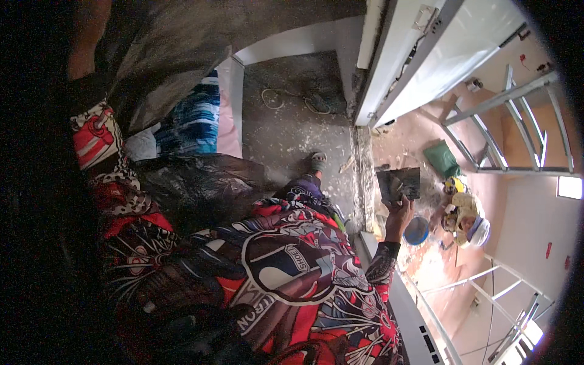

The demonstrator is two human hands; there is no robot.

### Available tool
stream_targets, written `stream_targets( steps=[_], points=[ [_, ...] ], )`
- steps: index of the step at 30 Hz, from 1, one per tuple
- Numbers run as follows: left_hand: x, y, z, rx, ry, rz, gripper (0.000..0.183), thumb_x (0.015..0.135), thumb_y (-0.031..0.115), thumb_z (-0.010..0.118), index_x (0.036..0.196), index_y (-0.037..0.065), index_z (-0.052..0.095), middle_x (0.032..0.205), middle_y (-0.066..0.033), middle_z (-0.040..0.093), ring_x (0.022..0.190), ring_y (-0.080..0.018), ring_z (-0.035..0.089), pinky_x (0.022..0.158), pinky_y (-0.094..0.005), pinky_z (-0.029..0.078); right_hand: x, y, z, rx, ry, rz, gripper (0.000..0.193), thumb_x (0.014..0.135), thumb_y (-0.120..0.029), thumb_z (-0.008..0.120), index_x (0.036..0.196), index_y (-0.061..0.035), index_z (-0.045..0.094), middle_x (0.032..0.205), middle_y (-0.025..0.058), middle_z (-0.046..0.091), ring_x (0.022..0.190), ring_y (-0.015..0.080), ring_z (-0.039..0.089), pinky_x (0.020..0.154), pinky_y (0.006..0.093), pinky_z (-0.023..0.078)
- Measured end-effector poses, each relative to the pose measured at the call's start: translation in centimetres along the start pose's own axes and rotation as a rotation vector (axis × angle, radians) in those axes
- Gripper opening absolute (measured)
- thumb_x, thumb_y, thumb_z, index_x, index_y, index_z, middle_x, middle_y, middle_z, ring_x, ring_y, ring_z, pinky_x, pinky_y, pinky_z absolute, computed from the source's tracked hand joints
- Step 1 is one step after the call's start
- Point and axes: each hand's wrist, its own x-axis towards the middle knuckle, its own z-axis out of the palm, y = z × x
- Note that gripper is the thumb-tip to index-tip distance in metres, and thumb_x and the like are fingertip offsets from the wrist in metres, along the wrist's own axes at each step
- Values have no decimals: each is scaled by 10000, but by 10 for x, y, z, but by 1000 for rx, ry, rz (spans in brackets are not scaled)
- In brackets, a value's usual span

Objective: The person applies plaster to a doorframe using putty knives, hangs a black plastic sheet over the opening, and scoops and applies more plaster compound onto the wall with the putty knives.

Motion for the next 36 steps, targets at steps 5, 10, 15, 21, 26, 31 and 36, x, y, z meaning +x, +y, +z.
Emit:
stream_targets(
  steps=[5, 10, 15, 21, 26, 31, 36],
  points=[
    [-15, 48, 45, 29, -29, -35, 261, 950, 262, 629, 1021, 18, 691, 906, -110, 708, 824, -199, 660, 718, -343, 526, -7, 1, -40, -141, 129, -129, 321, 786, 46, 649, 1100, -1, 600, 1022, 122, 566, 905, 251, 608, 684, 368, 554],
    [-90, 40, 164, -128, -53, -200, 237, 960, 273, 597, 944, 76, 726, 931, -145, 685, 842, -287, 633, 723, -417, 480, -18, -3, 2, -1162, 53, -497, 270, 776, -11, 662, 1043, -13, 615, 924, 147, 589, 808, 286, 575, 677, 381, 486],
    [-125, 113, 336, -616, -264, -385, 288, 933, 320, 627, 807, 78, 718, 714, -55, 611, 644, -187, 554, 593, -364, 423, -30, -39, 34, -1348, 163, -683, 149, 898, -87, 498, 978, -47, 617, 921, 140, 606, 822, 353, 584, 709, 402, 496],
    [-102, 195, 404, -1232, -608, -521, 243, 916, 244, 686, 1010, 22, 719, 842, -16, 684, 721, -99, 606, 583, -282, 495, -39, -25, 76, -845, 53, -554, 175, 732, -215, 662, 800, -54, 668, 818, 194, 655, 823, 398, 630, 708, 492, 508],
    [-109, 232, 456, -1204, -692, -467, 312, 878, 283, 730, 1013, 1, 714, 755, -27, 646, 687, -106, 592, 576, -277, 447, -71, -41, 109, 737, -112, -255, 204, 725, -195, 739, 820, -38, 650, 829, 123, 634, 777, 326, 606, 713, 411, 493],
    [-142, 204, 567, -1030, -856, -233, 401, 886, 359, 706, 1087, 12, 713, 875, -106, 698, 732, -127, 619, 596, -327, 483, -10, 39, 37, -53, 116, -484, 192, 1002, -183, 489, 1032, -29, 600, 872, 25, 567, 739, 105, 497, 598, 219, 436],
    [-51, 245, 472, -1310, -1299, -501, 373, 924, 374, 660, 1135, 70, 704, 991, -47, 689, 740, -146, 626, 681, -311, 531, -20, 37, -3, -319, 348, -597, 172, 982, -196, 523, 1029, -51, 603, 891, 68, 616, 733, 186, 593, 595, 294, 519]
  ],
)
